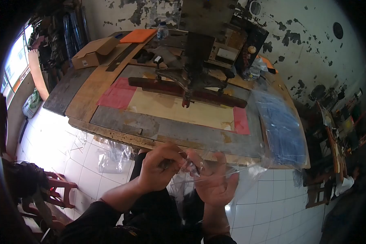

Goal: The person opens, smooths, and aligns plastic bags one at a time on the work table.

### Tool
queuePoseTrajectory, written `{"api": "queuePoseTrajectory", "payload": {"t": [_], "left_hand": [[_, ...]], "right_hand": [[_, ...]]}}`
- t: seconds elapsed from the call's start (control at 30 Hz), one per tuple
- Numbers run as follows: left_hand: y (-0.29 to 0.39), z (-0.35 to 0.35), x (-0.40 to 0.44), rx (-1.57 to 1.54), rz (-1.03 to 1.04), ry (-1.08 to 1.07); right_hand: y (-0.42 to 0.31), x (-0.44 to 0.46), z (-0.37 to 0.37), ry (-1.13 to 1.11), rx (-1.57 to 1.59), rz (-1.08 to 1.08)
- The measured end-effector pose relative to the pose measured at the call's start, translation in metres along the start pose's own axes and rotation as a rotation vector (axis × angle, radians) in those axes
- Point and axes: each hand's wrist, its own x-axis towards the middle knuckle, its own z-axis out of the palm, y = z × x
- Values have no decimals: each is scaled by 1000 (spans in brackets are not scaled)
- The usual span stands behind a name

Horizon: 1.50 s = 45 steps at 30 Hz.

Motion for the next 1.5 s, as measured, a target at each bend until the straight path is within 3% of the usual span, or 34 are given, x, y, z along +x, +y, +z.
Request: {"api": "queuePoseTrajectory", "payload": {"t": [0.13, 0.23, 0.3, 0.47, 0.53, 0.73, 0.97, 1.03, 1.1, 1.27, 1.33, 1.37, 1.43, 1.5], "left_hand": [[5, 5, -6, -173, -188, 116], [8, -10, -2, -482, -350, 157], [9, -21, 4, -216, -493, -44], [1, -18, 5, -107, -422, 3], [-1, -21, 2, -100, -542, -49], [0, -20, 2, -207, -605, 56], [8, -15, 5, -332, -583, 128], [7, -15, 3, -207, -504, 123], [0, -17, -2, -137, -439, 86], [-1, -32, -2, -189, -345, -47], [13, -37, 5, 15, -240, -130], [13, -33, 5, 15, -241, -130], [14, -21, 5, 305, -139, -73], [4, -20, 1, 232, -158, -71]], "right_hand": [[1, 1, -5, -34, -126, 20], [-6, -5, -16, -49, -337, 122], [-4, -5, -18, -106, -417, 125], [4, 2, 5, -25, -584, 122], [4, 2, 5, 27, -621, 116], [-5, -9, -30, -165, -352, -4], [9, -10, -10, -46, -157, 84], [10, -7, -10, -47, -148, 107], [11, -4, -12, -66, -351, 75], [2, 0, -17, -119, -389, 83], [5, -1, -14, -114, -420, 90], [11, -2, -7, -51, -477, 80], [16, -2, -2, 15, -535, 69], [17, 0, -2, 10, -501, 62]]}}
